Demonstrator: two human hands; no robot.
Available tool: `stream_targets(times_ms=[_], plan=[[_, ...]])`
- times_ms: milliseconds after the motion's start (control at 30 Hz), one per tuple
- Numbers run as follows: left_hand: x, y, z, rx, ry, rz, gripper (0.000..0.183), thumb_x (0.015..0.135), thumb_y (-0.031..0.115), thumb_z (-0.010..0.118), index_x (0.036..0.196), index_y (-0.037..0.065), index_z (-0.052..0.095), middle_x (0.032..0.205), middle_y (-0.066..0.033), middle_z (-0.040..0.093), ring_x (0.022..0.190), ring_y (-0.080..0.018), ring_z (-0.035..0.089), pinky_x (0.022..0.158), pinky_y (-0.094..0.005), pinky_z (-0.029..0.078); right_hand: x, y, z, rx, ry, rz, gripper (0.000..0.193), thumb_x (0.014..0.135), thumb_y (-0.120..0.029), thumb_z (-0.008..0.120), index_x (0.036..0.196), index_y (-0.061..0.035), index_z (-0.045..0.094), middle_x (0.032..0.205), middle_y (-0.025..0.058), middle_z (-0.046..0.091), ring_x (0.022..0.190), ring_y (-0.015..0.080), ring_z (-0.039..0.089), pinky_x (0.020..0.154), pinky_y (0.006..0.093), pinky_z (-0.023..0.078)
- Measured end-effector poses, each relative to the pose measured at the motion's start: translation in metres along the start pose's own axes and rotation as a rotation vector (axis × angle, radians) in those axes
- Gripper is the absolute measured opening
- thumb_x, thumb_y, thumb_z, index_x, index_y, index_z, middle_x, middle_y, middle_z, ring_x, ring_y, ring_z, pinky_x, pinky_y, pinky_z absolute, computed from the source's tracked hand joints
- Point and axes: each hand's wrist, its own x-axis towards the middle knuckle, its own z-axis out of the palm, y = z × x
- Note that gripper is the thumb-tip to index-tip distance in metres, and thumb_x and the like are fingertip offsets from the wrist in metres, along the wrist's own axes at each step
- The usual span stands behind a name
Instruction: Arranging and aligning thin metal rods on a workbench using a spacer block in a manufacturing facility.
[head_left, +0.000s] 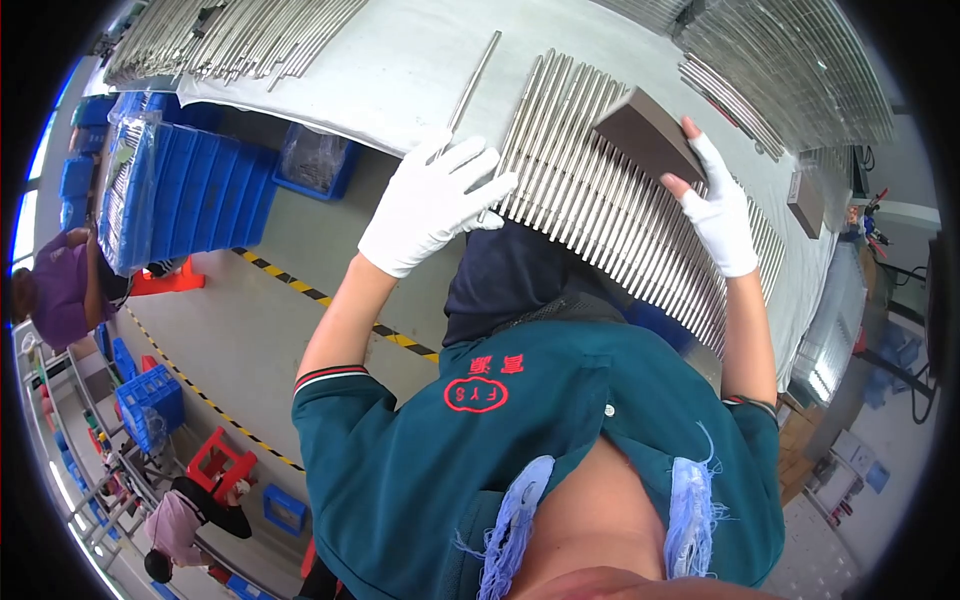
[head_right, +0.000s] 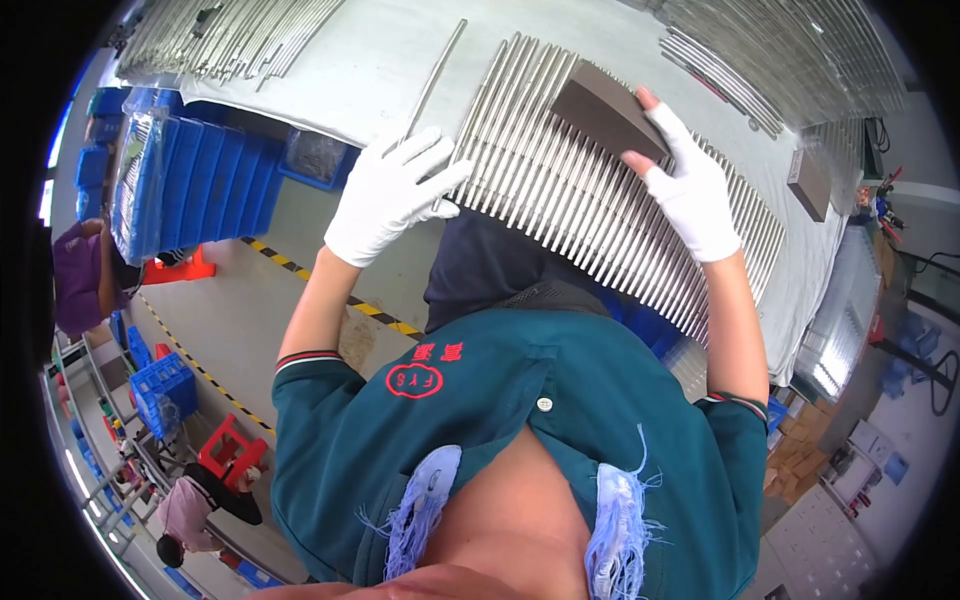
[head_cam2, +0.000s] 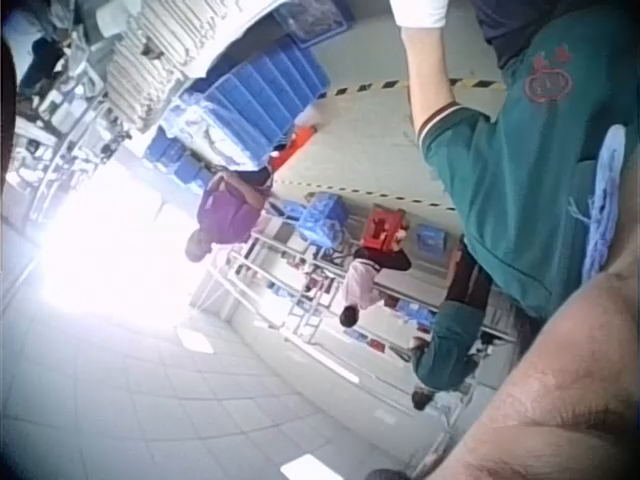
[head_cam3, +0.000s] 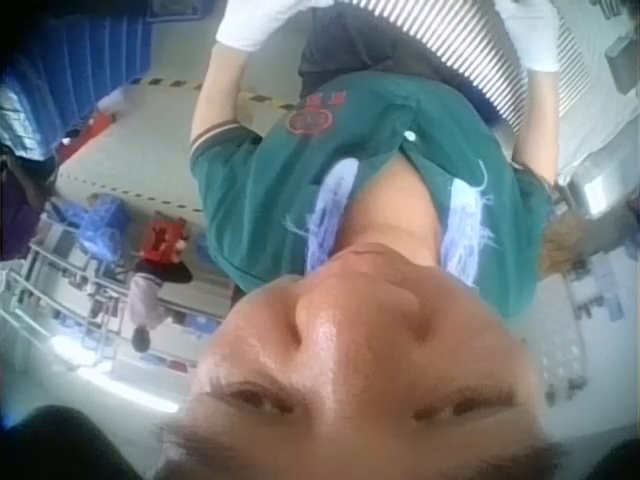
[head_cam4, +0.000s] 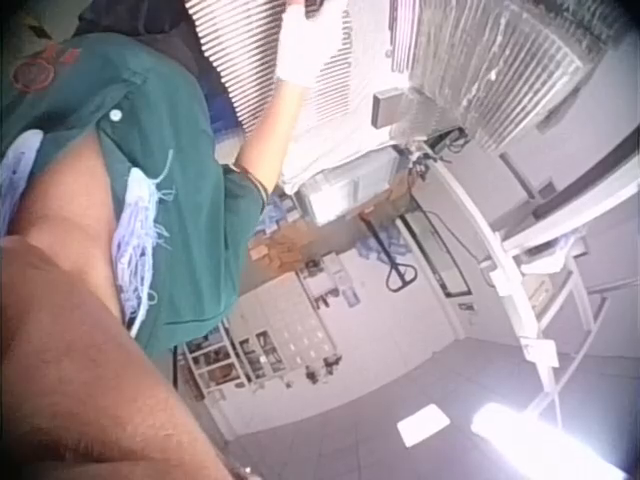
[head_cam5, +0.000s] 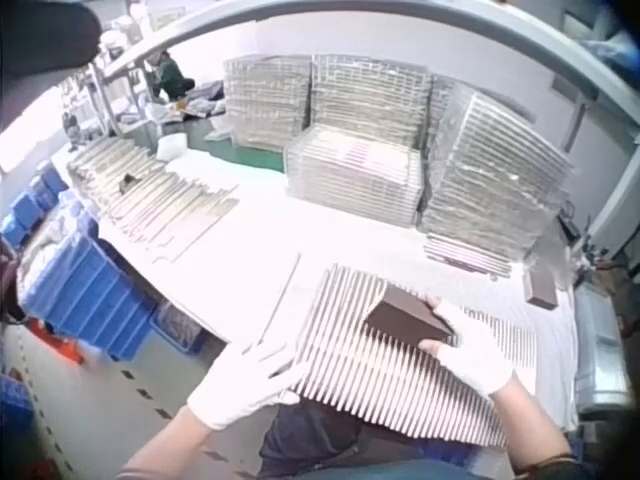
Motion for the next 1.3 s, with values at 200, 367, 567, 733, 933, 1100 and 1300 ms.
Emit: stream_targets(times_ms=[200,367,567,733,933,1100,1300], plan=[[0.007,0.001,0.003,-0.014,0.025,0.012,0.047,0.066,0.038,0.065,0.104,0.012,0.059,0.104,-0.0059,0.058,0.104,-0.0214,0.055,0.093,-0.0377,0.042,0.057,-0.041,0.041,-0.058,-0.238,-0.225,0.055,0.085,-0.025,0.064,0.136,-0.0283,0.045,0.124,0.0074,0.060,0.110,0.0275,0.059,0.093,0.0326,0.046],[0.006,0.002,-0.001,-0.042,0.045,-0.003,0.046,0.066,0.035,0.068,0.105,0.012,0.059,0.106,-0.0066,0.058,0.106,-0.0216,0.055,0.094,-0.0383,0.042,0.072,-0.042,0.060,-0.028,-0.210,-0.363,0.052,0.086,-0.021,0.062,0.135,-0.0300,0.046,0.122,0.0074,0.061,0.102,0.0271,0.062,0.087,0.0329,0.048],[0.008,0.004,-0.004,-0.057,0.016,-0.008,0.046,0.066,0.034,0.068,0.106,0.012,0.060,0.107,-0.0077,0.059,0.107,-0.0234,0.055,0.097,-0.0388,0.042,0.073,-0.043,0.048,-0.024,-0.248,-0.301,0.052,0.085,-0.017,0.062,0.134,-0.0296,0.048,0.122,0.0068,0.061,0.104,0.0250,0.062,0.087,0.0300,0.049],[0.006,0.002,-0.007,-0.074,-0.008,-0.018,0.046,0.068,0.036,0.068,0.107,0.012,0.061,0.107,-0.0085,0.060,0.108,-0.0251,0.056,0.096,-0.0394,0.043,0.080,-0.044,0.051,-0.112,-0.250,-0.317,0.052,0.085,-0.019,0.063,0.133,-0.0298,0.049,0.122,0.0059,0.060,0.106,0.0269,0.061,0.090,0.0307,0.048],[0.008,0.002,-0.006,-0.122,-0.010,-0.009,0.044,0.071,0.037,0.066,0.108,0.013,0.062,0.108,-0.0083,0.060,0.109,-0.0254,0.055,0.096,-0.0394,0.043,0.081,-0.046,0.053,0.031,-0.276,-0.292,0.054,0.083,-0.013,0.064,0.133,-0.0266,0.049,0.126,0.0069,0.058,0.112,0.0237,0.058,0.093,0.0295,0.046],[0.005,0.001,-0.005,-0.106,0.007,-0.018,0.045,0.070,0.037,0.066,0.107,0.012,0.061,0.108,-0.0066,0.060,0.110,-0.0241,0.055,0.098,-0.0388,0.042,0.068,-0.034,0.037,-0.018,-0.270,-0.188,0.054,0.083,-0.017,0.065,0.134,-0.0245,0.049,0.129,0.0068,0.056,0.119,0.0249,0.054,0.099,0.0295,0.041],[0.004,0.000,-0.006,-0.076,-0.009,-0.033,0.047,0.068,0.036,0.066,0.107,0.012,0.059,0.108,-0.0053,0.058,0.111,-0.0222,0.053,0.099,-0.0377,0.041,0.037,0.002,0.008,0.203,-0.015,-0.047,0.060,0.083,-0.020,0.068,0.138,-0.0197,0.045,0.132,0.0061,0.055,0.119,0.0187,0.053,0.103,0.0290,0.037]])
